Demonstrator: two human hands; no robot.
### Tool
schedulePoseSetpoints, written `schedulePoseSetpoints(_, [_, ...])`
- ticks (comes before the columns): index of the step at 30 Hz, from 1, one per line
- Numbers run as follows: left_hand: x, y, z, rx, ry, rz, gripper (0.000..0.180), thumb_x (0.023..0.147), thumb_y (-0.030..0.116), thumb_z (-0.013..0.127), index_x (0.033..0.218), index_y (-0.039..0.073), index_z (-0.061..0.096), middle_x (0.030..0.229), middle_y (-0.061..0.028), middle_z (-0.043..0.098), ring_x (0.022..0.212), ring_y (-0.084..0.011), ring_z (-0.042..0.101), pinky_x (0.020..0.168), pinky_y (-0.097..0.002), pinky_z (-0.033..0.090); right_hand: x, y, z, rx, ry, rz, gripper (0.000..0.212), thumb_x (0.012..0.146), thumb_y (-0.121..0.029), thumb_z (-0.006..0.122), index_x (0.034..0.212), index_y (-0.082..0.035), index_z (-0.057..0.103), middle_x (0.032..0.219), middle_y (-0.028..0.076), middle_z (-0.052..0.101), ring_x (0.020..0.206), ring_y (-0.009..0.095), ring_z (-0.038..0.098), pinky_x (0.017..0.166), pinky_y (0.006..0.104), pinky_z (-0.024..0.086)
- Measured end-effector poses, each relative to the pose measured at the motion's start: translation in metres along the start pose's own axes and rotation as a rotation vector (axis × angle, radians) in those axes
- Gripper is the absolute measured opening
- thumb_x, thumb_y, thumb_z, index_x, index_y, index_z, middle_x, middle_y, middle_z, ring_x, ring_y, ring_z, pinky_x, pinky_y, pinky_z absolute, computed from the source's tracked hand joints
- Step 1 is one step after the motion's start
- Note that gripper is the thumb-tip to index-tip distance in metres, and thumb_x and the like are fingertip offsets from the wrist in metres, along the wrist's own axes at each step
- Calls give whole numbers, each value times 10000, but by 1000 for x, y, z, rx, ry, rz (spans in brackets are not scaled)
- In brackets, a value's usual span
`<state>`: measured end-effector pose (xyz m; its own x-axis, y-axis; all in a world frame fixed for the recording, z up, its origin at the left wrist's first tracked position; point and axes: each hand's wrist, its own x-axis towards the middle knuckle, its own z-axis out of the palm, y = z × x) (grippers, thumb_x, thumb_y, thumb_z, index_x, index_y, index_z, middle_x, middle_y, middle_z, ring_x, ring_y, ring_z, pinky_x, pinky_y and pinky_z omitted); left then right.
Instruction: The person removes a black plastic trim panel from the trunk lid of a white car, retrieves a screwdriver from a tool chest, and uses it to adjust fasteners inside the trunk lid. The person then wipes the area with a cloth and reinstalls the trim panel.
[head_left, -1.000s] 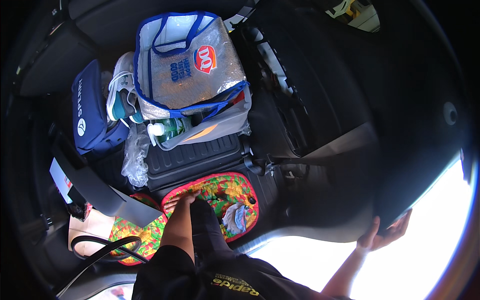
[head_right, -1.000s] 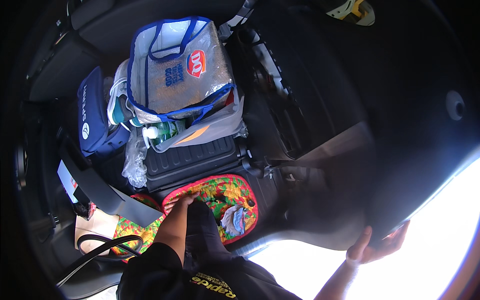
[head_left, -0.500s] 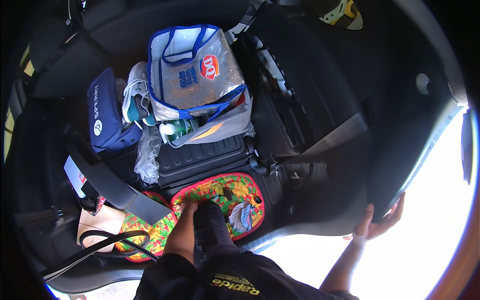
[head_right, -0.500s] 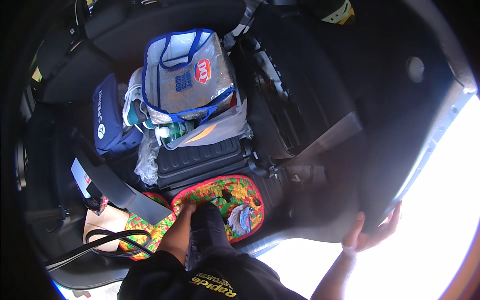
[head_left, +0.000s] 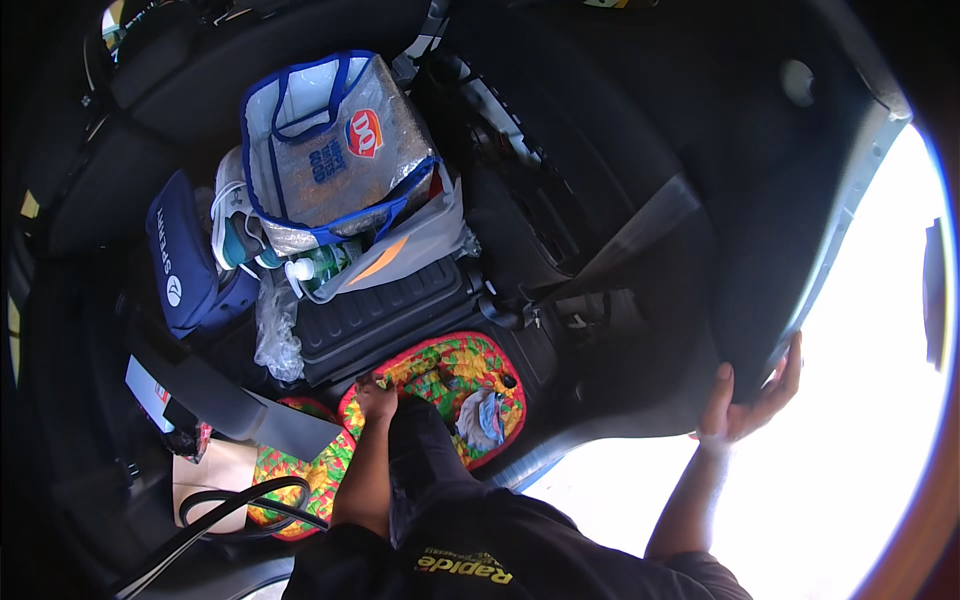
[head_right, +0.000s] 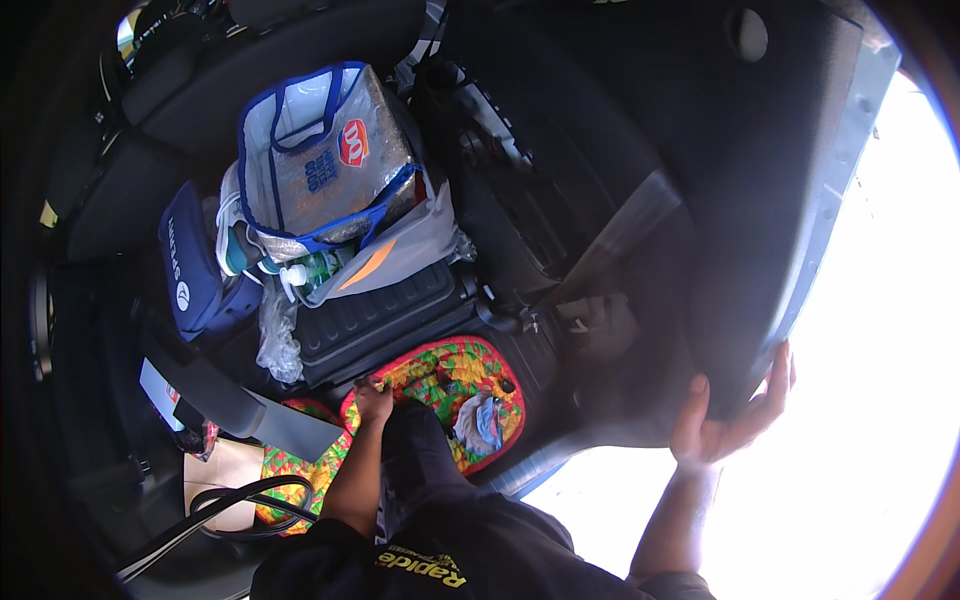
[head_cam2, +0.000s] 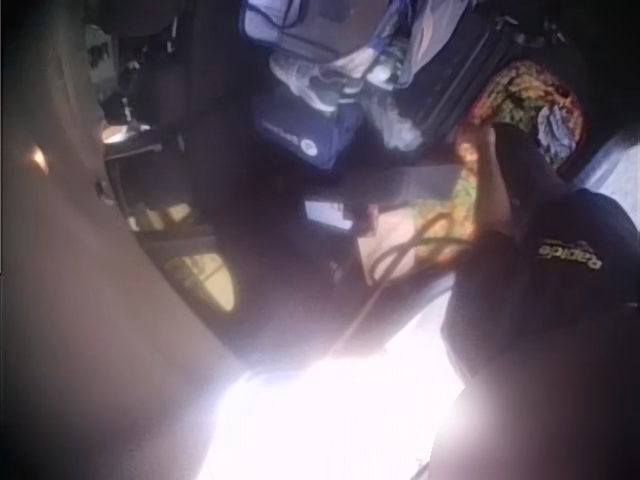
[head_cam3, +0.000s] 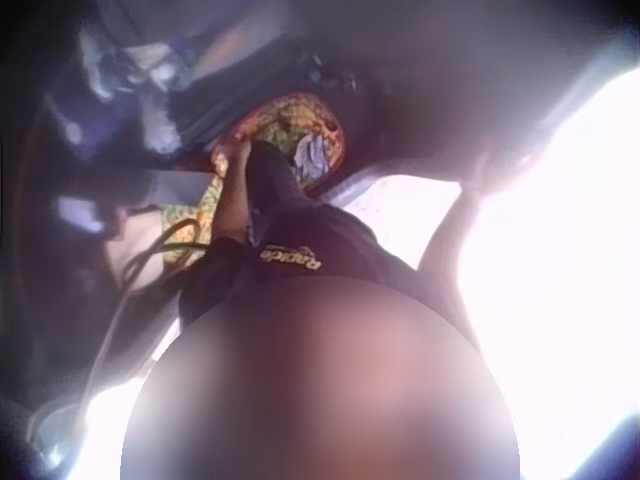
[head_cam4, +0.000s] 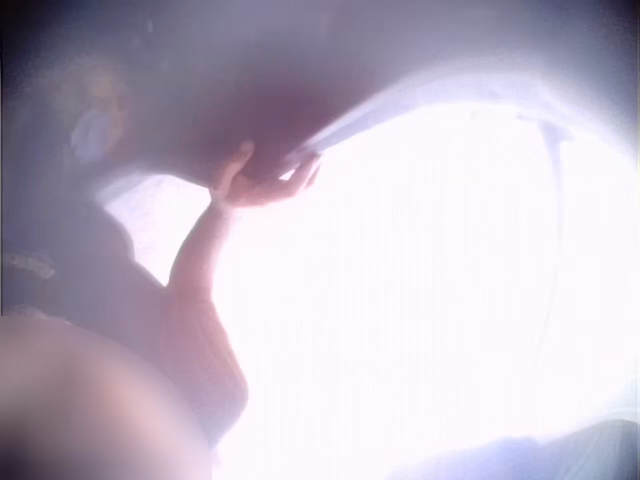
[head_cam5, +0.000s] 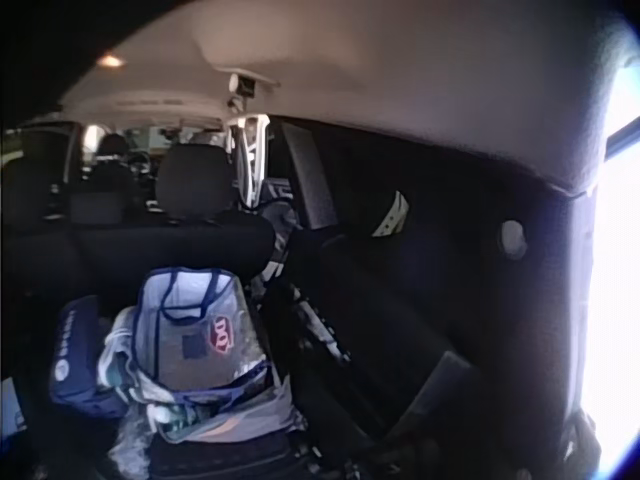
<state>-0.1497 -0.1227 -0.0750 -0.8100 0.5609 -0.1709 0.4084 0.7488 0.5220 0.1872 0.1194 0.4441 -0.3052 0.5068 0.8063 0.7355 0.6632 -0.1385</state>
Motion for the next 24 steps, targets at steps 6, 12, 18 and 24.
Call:
schedulePoseSetpoints(6, [39,115,-13,-479,-186,144,267,899,198,818,1087,53,696,1033,-163,762,945,-338,760,872,-438,622,-1,3,4,64,32,1,770,964,-232,691,1596,46,352,1571,243,452,1471,399,450,1192,564,383])
schedulePoseSetpoints(12, [50,270,-67,-458,-201,583,386,899,180,817,1223,29,673,1181,-192,745,1086,-343,744,943,-438,603,-2,8,0,-27,17,-17,726,978,-194,679,1590,39,366,1575,244,445,1480,408,444,1193,561,379])
schedulePoseSetpoints(18, [28,405,-97,-121,-120,936,995,840,314,864,1651,29,364,1716,-254,307,1632,-417,228,1217,-579,370,-1,3,0,7,4,13,696,1001,-167,672,1598,16,365,1580,239,436,1454,406,471,1176,552,403])
schedulePoseSetpoints(24, [-13,446,-83,-123,-219,898,988,833,384,852,1605,-9,377,1658,-274,363,1624,-426,178,1172,-627,381,2,-1,-4,-22,-31,23,720,997,-149,674,1620,2,345,1600,242,409,1437,398,501,1172,557,437])
